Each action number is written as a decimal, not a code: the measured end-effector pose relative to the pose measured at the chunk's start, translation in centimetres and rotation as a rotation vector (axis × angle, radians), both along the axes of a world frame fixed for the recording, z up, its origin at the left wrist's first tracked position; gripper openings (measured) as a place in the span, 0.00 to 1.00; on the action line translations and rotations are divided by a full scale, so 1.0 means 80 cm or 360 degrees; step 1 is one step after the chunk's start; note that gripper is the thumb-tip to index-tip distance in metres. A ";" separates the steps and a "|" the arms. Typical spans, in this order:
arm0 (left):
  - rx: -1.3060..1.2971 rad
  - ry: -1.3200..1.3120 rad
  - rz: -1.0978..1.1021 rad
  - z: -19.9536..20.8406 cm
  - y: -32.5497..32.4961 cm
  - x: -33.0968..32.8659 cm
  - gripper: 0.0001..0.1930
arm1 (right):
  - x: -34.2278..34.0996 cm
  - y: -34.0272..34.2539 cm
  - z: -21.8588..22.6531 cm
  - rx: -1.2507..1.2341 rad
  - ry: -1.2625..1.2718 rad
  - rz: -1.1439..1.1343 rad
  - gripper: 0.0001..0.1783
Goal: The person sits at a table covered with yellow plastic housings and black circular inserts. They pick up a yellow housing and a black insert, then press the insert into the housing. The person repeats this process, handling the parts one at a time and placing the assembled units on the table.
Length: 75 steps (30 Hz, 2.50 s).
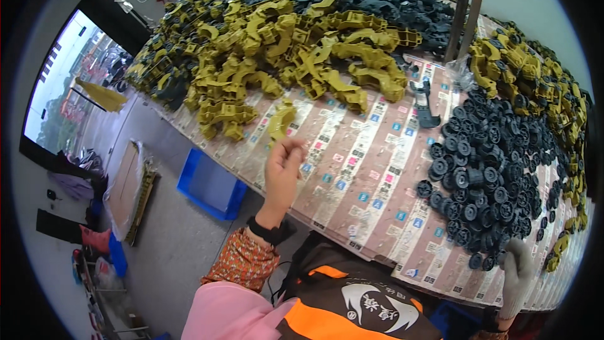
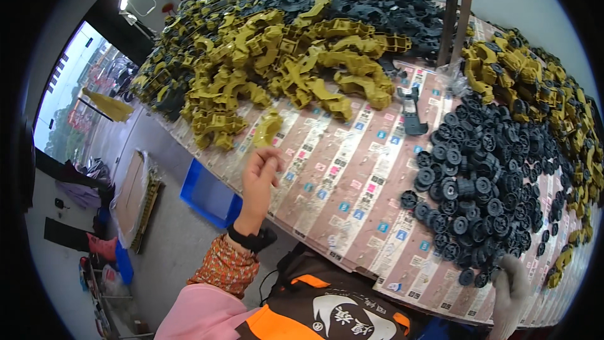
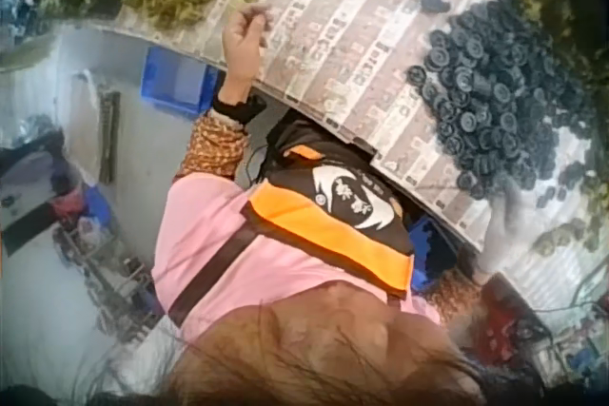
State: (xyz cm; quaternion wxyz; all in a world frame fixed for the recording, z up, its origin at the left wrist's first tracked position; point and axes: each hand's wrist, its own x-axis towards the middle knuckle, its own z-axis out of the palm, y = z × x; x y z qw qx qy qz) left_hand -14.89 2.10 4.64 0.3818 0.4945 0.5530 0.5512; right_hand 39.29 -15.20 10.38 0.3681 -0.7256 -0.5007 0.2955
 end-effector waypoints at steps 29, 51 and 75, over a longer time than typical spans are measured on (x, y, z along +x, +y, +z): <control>-0.0526 -0.1465 -0.0881 0.005 -0.030 0.042 0.41 | -0.175 0.121 -0.020 0.0255 -0.1358 0.0544 0.17; -0.0879 -0.0969 -0.1145 -0.019 -0.125 0.177 0.35 | -0.257 0.049 -0.053 0.0385 0.0644 0.0056 0.16; -0.0069 0.0466 -0.1370 -0.034 -0.135 0.178 0.38 | -0.255 0.017 -0.017 -0.0250 0.0847 0.0201 0.18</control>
